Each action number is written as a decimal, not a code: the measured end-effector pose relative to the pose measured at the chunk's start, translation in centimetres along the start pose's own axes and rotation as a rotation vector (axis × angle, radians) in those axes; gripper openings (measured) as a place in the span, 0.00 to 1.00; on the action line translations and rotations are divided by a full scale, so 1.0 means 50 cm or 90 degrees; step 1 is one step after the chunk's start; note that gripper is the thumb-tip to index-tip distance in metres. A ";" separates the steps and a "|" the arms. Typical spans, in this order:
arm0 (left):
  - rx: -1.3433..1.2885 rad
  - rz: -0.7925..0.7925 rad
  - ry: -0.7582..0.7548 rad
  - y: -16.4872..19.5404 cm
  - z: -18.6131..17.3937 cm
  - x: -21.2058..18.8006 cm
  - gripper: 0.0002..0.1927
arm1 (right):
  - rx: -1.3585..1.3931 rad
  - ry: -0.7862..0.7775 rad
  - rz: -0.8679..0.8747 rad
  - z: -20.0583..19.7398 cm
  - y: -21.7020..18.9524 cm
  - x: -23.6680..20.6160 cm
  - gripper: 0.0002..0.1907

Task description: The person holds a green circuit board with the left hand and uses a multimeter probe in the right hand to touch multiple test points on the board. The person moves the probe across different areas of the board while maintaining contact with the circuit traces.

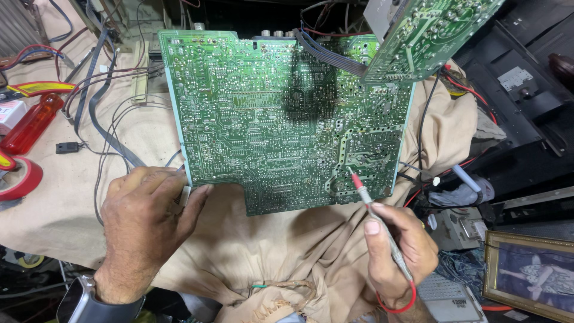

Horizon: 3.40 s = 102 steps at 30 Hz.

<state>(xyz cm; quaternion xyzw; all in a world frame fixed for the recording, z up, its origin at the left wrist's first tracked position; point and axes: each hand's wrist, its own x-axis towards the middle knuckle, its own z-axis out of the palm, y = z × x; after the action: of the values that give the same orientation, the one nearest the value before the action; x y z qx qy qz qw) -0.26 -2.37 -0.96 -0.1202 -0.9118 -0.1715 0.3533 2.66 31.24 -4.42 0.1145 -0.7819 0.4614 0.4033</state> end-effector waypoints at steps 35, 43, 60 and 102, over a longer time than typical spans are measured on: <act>0.007 0.005 0.008 0.002 -0.001 0.003 0.15 | 0.185 0.077 0.064 -0.006 0.022 -0.020 0.14; 0.000 0.009 0.018 0.002 -0.002 0.006 0.15 | 0.006 -0.009 -0.084 0.002 -0.044 0.073 0.11; -0.001 -0.015 0.007 0.001 0.001 0.014 0.14 | -0.005 -0.098 -0.084 0.036 -0.053 0.143 0.12; 0.037 -0.009 -0.011 0.012 0.010 0.001 0.15 | -0.115 -0.274 -0.357 -0.005 -0.066 0.219 0.13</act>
<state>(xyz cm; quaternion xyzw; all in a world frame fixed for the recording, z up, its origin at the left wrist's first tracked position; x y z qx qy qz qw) -0.41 -1.62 -1.14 -0.1049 -0.9202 -0.1461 0.3476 -2.49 31.76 5.76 0.3824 -0.8248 0.2273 0.3490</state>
